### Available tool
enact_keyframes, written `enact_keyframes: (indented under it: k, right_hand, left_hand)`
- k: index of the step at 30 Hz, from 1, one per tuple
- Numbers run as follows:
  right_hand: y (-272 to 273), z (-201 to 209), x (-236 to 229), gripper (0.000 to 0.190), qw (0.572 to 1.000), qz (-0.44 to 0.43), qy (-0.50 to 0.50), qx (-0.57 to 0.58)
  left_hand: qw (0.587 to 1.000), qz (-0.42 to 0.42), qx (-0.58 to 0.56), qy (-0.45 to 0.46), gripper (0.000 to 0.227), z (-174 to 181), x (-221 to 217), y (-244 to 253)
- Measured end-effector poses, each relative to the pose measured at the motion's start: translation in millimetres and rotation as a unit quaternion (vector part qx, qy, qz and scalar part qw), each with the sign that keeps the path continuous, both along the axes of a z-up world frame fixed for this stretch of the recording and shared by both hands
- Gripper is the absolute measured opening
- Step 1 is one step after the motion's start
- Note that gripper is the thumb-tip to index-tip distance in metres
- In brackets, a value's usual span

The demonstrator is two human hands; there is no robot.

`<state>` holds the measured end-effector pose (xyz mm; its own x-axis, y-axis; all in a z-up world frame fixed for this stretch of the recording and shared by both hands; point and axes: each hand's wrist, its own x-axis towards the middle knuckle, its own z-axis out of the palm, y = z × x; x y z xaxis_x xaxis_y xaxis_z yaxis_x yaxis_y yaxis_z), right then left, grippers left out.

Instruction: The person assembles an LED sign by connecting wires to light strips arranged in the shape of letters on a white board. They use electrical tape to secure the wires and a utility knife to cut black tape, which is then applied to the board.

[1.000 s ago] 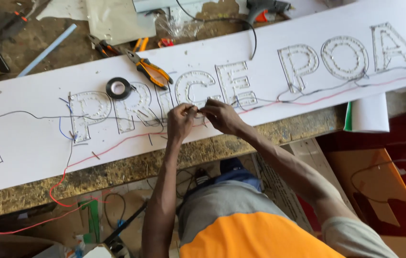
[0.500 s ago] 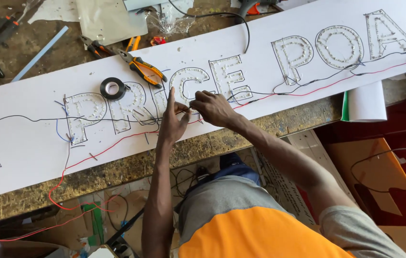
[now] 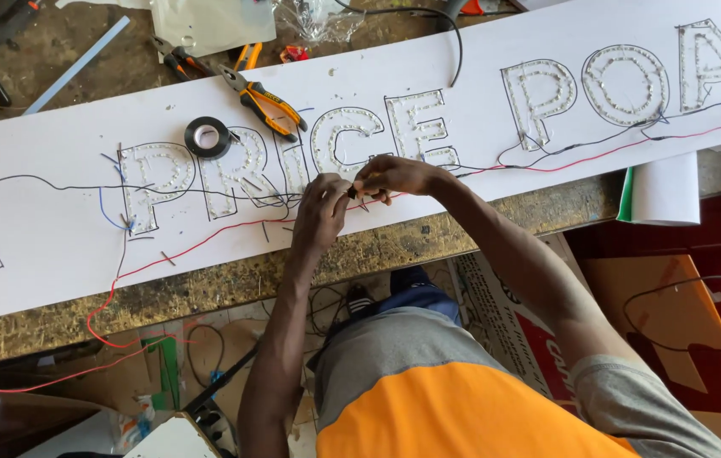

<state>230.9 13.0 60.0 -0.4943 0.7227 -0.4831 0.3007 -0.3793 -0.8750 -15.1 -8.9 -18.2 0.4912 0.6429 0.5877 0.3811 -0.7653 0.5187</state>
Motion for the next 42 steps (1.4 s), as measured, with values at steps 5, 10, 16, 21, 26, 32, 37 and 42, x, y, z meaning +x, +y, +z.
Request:
enact_keyframes:
  k: [5,10,16,21,26,32,37,42]
  right_hand:
    - [8.2,-14.2,7.9,0.029,0.999,0.035,0.040,-0.003]
    - [8.9,-14.5,10.3,0.037,0.994,0.097,0.007,0.052]
    - [2.7,-54.8,-7.0,0.032,0.880,0.126,-0.251,0.384]
    - [-18.6,-54.2,-5.3,0.020,0.812,0.123,-0.326,0.469]
    - [-23.7,-25.0,-0.6,0.019,0.838,0.092,-0.307,0.442]
    - [-23.2,-39.0,-5.0,0.009,0.793,0.013,-0.299,0.531]
    - [-20.2,-46.7,-6.6,0.004,0.745,-0.010,-0.301,0.595]
    - [-28.2,-20.7,-10.1,0.009,0.800,-0.036,-0.257,0.541]
  left_hand:
    - [0.998,-0.021,0.011,-0.052,0.016,-6.3,1.7,6.7]
    - [0.997,-0.032,-0.021,-0.071,0.015,6.0,3.4,11.9]
    - [0.956,0.019,-0.277,-0.092,0.010,1.5,7.4,29.3]
    - [0.925,-0.012,-0.367,-0.101,0.038,48.7,2.5,17.7]
    - [0.956,-0.017,-0.284,-0.073,0.009,26.8,1.9,14.9]
    - [0.979,-0.043,-0.199,-0.004,0.011,22.6,-4.1,12.8]
    - [0.983,0.018,-0.183,0.019,0.013,5.6,9.2,12.1]
    - [0.988,0.137,-0.073,0.027,0.017,9.4,26.8,4.2]
